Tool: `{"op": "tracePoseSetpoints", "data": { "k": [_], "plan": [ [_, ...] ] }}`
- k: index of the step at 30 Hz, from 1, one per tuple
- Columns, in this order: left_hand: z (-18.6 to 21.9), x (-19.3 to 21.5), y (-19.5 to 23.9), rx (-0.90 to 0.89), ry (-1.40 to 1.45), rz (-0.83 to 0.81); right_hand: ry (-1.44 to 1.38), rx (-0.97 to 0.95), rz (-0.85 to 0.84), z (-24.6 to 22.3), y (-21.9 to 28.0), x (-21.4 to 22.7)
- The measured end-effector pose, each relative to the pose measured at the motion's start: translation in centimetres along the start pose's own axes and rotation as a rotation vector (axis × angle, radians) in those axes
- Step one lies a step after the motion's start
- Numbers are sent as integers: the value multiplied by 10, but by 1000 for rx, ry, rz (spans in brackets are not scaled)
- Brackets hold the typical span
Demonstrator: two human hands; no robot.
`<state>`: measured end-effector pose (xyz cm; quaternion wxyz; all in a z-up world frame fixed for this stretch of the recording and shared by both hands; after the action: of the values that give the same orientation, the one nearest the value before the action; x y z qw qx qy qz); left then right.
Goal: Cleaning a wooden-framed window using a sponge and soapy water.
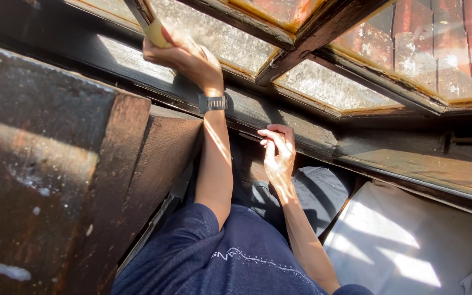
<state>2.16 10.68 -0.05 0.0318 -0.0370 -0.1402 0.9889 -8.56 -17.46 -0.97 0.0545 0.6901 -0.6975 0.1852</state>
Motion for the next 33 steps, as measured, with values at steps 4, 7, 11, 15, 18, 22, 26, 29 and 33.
{"op": "tracePoseSetpoints", "data": {
  "k": [4, 7, 11, 15, 18, 22, 26, 29, 33],
  "plan": [
    [14, 3, 4, 179, 320, -94, 6, -14, -3, 4, 3, 0],
    [10, 0, -3, 26, 40, -4, 4, -3, -1, -1, 2, 0],
    [8, -2, 12, -8, 327, -82, -3, -13, 4, 2, 5, -1],
    [90, 12, 52, -143, 70, -195, 31, 16, 8, -2, 3, -1],
    [101, 10, 95, -324, 146, -337, 72, 76, 1, -9, 2, -1],
    [50, -4, 110, -290, 412, -415, 5, 10, 0, 2, 11, 5],
    [99, 17, 89, -336, 99, -441, 29, 28, -11, 0, 12, 6],
    [100, 7, 105, -267, 410, -533, 107, 66, -13, -3, 14, 5],
    [108, 17, 115, -424, 269, -510, 28, 56, 20, -4, 15, 11]
  ]
}}
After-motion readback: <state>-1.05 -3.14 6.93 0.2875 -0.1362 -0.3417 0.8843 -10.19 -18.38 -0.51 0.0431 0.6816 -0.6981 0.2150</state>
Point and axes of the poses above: each hand's wrist, its own y-axis away from the middle knuckle, its own x-axis out of the back of the hand, z = x × y, the point moved 10 cm from there along -y, towards the middle knuckle, and after that the axes turned 4 degrees about -y, right-handed, at the moved point
